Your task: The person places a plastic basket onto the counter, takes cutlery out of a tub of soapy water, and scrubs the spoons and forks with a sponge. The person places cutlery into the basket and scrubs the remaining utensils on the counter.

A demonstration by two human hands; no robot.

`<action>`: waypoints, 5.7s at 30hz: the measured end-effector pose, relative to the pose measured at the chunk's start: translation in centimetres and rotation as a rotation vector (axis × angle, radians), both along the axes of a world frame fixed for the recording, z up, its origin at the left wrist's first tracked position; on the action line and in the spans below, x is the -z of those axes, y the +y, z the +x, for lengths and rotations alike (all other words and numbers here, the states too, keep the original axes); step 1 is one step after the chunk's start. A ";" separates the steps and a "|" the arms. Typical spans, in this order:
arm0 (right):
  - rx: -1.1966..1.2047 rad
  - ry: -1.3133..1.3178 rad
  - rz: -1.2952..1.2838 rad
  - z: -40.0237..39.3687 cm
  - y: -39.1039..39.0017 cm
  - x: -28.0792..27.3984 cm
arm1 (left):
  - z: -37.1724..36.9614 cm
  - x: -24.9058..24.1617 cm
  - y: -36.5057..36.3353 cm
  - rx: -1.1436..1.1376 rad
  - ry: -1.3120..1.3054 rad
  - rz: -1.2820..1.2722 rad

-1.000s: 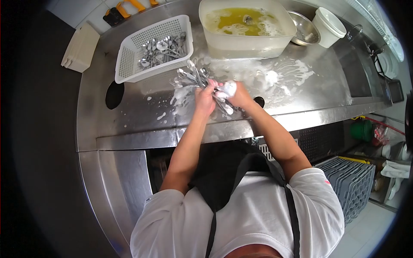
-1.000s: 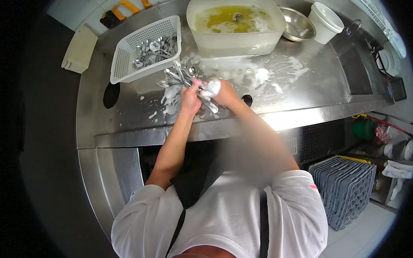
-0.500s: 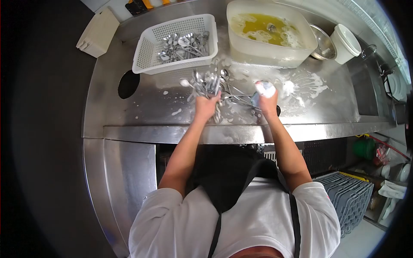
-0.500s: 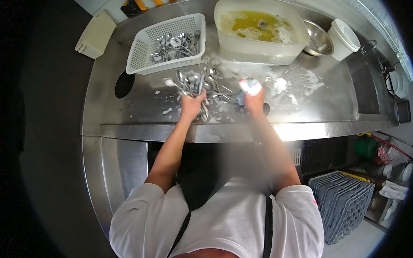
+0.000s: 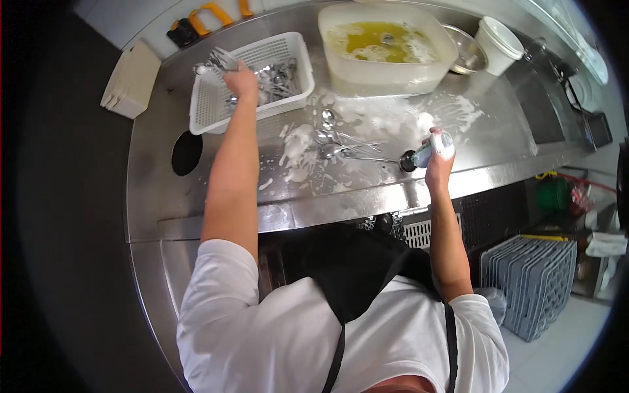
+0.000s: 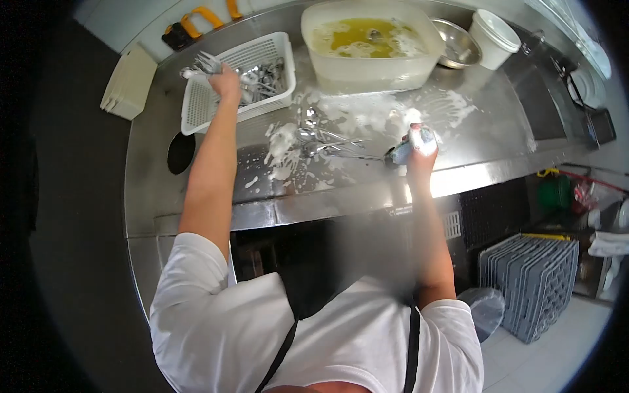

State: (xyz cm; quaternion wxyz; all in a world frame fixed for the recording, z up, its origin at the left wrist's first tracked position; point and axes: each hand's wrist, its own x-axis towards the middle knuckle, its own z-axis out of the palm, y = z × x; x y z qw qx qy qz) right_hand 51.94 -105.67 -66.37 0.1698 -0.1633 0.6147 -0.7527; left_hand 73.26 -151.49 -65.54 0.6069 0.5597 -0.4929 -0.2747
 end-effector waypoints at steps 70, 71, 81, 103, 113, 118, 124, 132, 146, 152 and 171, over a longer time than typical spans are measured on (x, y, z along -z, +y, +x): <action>-0.623 1.048 0.913 -5.9 -3.3 4.9 | -12.4 4.0 36.9 0.969 -0.793 0.345; -0.517 0.961 0.885 -5.8 -3.2 6.2 | -12.7 5.3 36.9 1.027 -0.811 0.345; -0.248 0.965 0.997 -8.3 -1.8 7.6 | -6.9 -0.3 29.7 0.758 -0.099 0.274; -0.666 1.440 1.010 7.0 -12.8 6.7 | 1.6 7.3 17.5 0.928 -1.041 -0.279; -0.955 1.035 0.785 1.6 -9.5 4.4 | 3.5 5.7 17.8 0.977 -1.408 -0.468; -0.858 0.838 0.731 -0.1 -9.4 2.8 | 3.7 3.3 21.6 1.056 -1.402 -0.270; -0.555 0.728 0.855 -0.1 -12.6 6.0 | 0.1 9.3 21.9 0.824 -0.664 0.209; -0.595 0.838 1.074 4.5 -15.1 4.3 | -4.8 10.5 25.2 0.871 0.669 0.933; -0.328 1.267 0.983 -2.7 -3.1 5.6 | -5.1 7.0 26.7 1.086 0.452 1.076; -0.229 0.687 0.725 -6.3 -6.9 6.1 | -6.0 8.1 28.5 1.271 0.085 1.079; -0.404 0.685 0.643 -1.9 -13.4 7.3 | -4.6 7.4 27.7 1.261 -0.460 0.774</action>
